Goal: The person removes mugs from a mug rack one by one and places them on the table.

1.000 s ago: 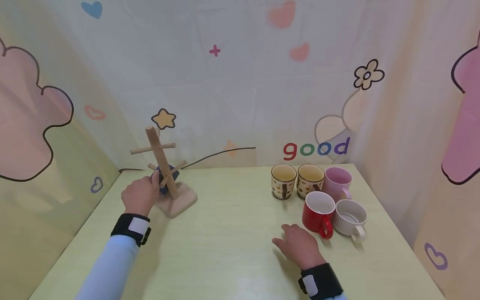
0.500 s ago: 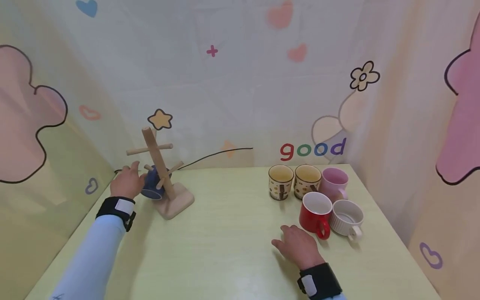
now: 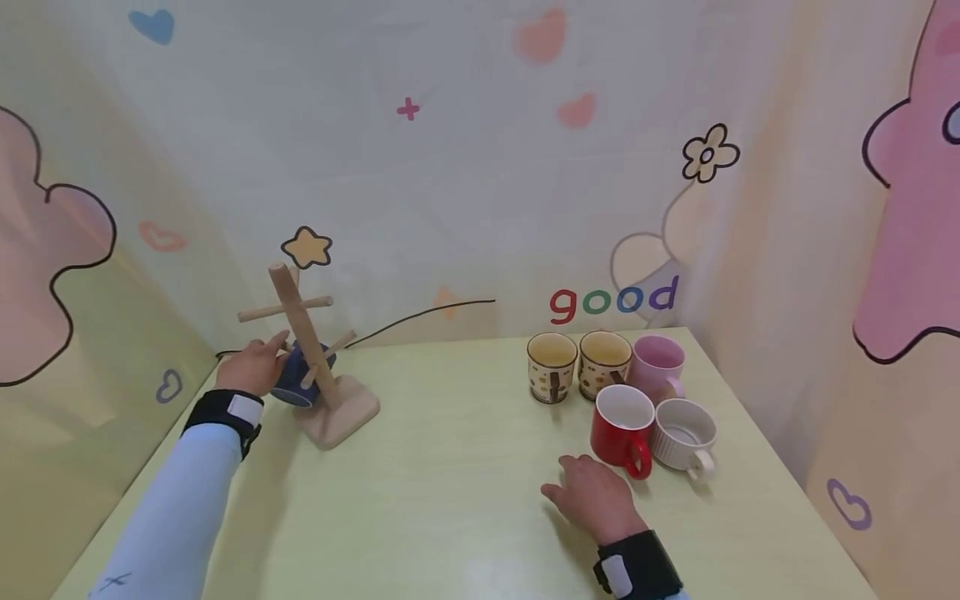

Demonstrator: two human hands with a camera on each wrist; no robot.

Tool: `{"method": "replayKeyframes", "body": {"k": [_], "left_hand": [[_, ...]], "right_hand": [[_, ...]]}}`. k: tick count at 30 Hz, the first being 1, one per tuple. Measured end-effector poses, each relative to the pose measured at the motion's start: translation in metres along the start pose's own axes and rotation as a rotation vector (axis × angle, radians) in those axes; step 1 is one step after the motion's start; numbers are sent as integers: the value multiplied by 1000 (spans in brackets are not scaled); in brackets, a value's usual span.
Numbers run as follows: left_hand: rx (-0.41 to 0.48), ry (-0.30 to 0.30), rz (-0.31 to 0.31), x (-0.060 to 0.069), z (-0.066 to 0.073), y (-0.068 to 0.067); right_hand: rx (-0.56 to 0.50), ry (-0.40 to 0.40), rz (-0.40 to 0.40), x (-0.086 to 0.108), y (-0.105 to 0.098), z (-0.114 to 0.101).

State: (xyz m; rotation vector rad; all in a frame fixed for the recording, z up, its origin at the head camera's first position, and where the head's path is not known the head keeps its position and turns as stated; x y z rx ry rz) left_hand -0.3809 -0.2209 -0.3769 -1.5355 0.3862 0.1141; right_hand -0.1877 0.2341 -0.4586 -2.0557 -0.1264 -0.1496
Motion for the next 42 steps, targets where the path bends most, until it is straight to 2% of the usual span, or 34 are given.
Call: {"method": "replayKeyframes", "body": {"k": [7, 13, 21, 29, 35, 42], "left_hand": [[-6, 15, 66, -2, -3, -2], [11, -27, 82, 2, 1, -6], [36, -110, 20, 7, 3, -4], [52, -189, -19, 15, 12, -11], [55, -223, -50, 19, 12, -10], [78, -234, -64, 22, 14, -9]], "right_hand": [[12, -9, 6, -1, 2, -1], [28, -18, 7, 1, 2, -3], [23, -12, -5, 0, 6, -2], [16, 1, -24, -1, 7, -6], [28, -5, -20, -2, 8, -8], [43, -30, -7, -4, 9, -9]]}}
Point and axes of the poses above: each hand's wrist, its own x-axis away from the middle knuckle, its own y-axis out of the palm, z = x × y, the point moved 3 cm from there along -x, towards the middle knuckle, and after that the axes turned 6 degrees about -x, right-handed, at the moved point
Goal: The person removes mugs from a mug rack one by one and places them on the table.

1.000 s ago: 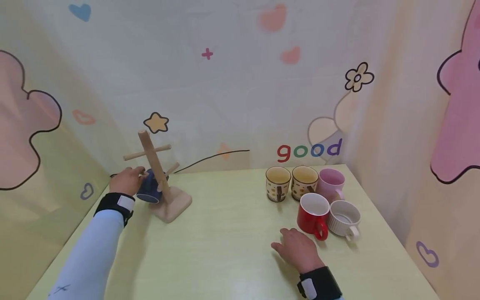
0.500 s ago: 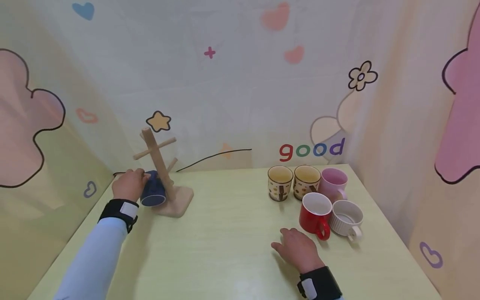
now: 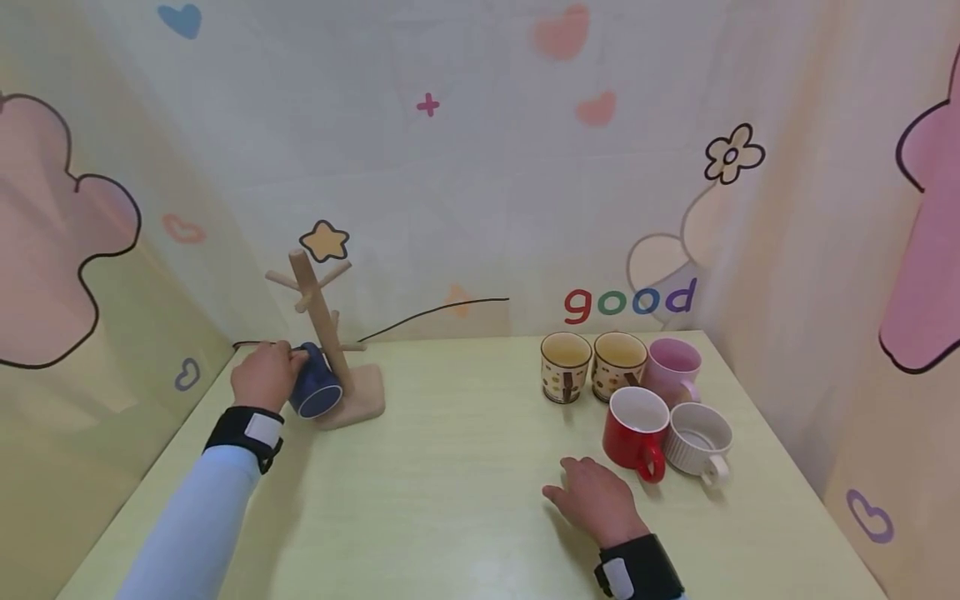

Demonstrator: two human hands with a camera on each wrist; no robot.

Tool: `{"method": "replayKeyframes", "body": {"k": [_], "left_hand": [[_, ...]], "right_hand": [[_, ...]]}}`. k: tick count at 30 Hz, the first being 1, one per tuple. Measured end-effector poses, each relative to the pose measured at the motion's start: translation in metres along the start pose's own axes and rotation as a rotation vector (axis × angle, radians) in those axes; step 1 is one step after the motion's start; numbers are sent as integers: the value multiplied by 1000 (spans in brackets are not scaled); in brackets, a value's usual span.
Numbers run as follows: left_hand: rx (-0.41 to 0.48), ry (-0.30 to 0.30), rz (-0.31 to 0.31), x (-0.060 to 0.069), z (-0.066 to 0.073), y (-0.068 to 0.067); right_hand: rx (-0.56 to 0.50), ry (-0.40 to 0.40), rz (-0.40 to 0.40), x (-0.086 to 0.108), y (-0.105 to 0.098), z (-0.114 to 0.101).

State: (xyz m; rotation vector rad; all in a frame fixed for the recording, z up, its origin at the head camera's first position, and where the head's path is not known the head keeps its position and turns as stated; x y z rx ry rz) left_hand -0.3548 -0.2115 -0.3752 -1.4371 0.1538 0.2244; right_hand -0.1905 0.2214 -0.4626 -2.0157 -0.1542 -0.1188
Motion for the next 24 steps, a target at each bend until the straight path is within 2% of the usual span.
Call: {"method": "replayKeyframes", "body": {"k": [8, 15, 20, 24], "left_hand": [[10, -10, 29, 5, 1, 0], [23, -34, 26, 7, 1, 0], [131, -108, 9, 8, -5, 7], [268, -196, -41, 10, -17, 20]], "right_hand": [[6, -6, 10, -1, 2, 0], [1, -5, 9, -1, 1, 1], [-18, 2, 4, 0, 1, 1], [-20, -2, 9, 1, 0, 1]]}}
Point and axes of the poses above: each hand's wrist, its own x-axis away from the middle knuckle, its own y-axis out of the palm, z = x × y, the point moved 3 cm from there along -x, towards the middle knuckle, and after that the axes turned 6 degrees about -x, right-handed, at the moved point
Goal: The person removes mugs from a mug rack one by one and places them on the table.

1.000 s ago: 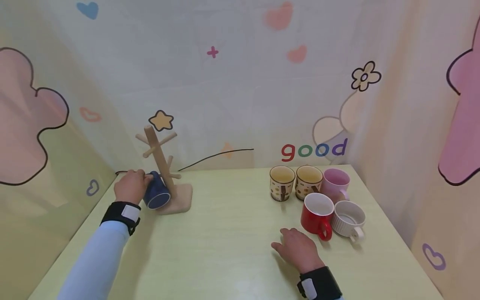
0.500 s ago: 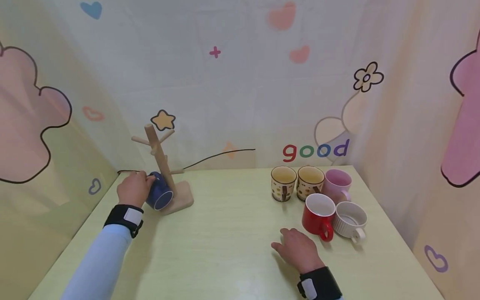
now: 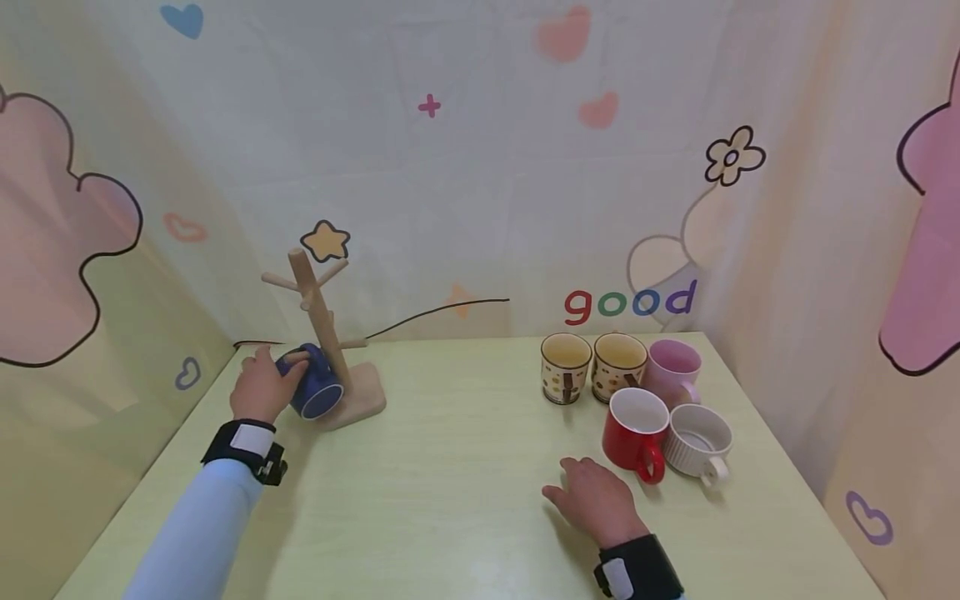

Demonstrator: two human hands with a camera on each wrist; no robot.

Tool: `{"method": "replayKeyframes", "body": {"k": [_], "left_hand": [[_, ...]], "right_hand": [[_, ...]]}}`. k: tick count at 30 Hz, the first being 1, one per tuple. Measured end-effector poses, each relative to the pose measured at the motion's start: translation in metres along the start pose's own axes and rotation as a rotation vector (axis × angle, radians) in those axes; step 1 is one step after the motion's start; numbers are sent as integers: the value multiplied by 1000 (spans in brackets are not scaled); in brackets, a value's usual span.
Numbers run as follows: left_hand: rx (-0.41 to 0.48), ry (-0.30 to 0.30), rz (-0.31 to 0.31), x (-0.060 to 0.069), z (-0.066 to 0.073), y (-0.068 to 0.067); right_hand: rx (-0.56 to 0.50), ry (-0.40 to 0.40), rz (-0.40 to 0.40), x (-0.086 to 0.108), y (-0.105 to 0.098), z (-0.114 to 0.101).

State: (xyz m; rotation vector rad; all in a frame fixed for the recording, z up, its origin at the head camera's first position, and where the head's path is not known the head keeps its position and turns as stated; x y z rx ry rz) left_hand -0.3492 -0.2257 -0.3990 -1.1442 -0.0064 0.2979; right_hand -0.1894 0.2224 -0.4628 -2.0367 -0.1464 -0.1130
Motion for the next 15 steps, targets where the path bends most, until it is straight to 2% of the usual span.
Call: {"method": "replayKeyframes", "body": {"k": [3, 6, 10, 15], "left_hand": [[99, -51, -86, 0, -12, 7], [194, -89, -215, 0, -21, 15], [328, -136, -374, 0, -26, 27], [478, -173, -482, -2, -26, 36]], "right_hand": [[6, -7, 2, 0, -1, -1], [8, -7, -5, 0, -2, -3], [5, -2, -1, 0, -2, -2], [1, -2, 13, 1, -2, 1]]}}
Point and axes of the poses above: each hand's wrist, its own x-axis away from the middle knuckle, its own y-axis out of the palm, z = x × y, the point moved 3 cm from there along -x, towards the middle knuckle, and after that the axes turned 6 degrees about -x, right-handed, at the moved point
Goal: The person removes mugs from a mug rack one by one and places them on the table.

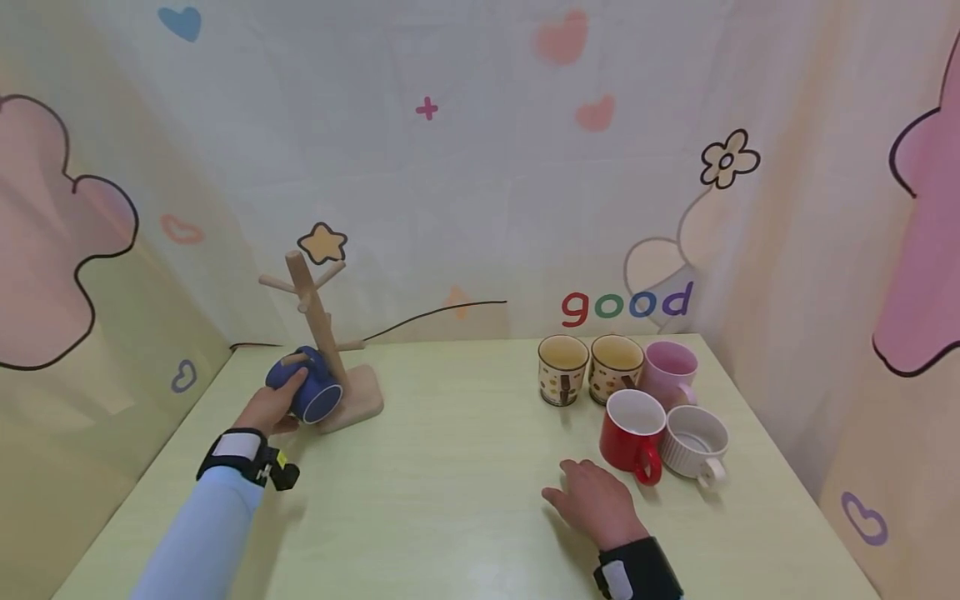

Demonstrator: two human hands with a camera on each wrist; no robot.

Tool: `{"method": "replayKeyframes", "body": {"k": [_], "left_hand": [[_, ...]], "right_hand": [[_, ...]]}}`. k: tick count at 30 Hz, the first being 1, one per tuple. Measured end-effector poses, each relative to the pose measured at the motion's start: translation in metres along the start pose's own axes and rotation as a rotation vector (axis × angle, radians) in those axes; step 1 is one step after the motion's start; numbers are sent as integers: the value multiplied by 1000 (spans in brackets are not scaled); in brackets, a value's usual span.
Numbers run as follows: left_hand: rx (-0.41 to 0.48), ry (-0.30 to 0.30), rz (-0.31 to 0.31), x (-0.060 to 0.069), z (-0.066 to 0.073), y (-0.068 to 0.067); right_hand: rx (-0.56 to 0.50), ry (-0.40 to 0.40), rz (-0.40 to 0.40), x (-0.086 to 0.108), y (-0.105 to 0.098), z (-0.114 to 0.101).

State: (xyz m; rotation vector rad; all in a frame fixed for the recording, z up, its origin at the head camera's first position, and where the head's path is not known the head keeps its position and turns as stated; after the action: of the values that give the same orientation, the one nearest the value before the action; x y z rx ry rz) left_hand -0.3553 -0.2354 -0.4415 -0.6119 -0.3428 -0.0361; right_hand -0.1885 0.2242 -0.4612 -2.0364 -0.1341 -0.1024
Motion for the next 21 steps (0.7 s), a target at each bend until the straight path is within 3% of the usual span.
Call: {"method": "replayKeyframes", "body": {"k": [6, 21], "left_hand": [[112, -26, -49, -5, -1, 6], [230, -50, -8, -6, -5, 7]], "right_hand": [[-6, 20, -20, 0, 0, 1], [2, 35, -34, 0, 0, 2]]}}
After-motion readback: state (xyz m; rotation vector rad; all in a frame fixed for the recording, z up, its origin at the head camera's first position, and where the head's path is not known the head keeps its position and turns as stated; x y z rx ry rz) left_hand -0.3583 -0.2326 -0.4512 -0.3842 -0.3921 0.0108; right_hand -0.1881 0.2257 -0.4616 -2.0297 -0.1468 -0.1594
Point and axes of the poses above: each hand's wrist, its own x-axis away from the middle knuckle, its own y-axis out of the palm, z = x × y, the point moved 3 cm from there along -x, towards the middle knuckle, and after that the axes turned 6 degrees about -x, right-handed, at the moved point
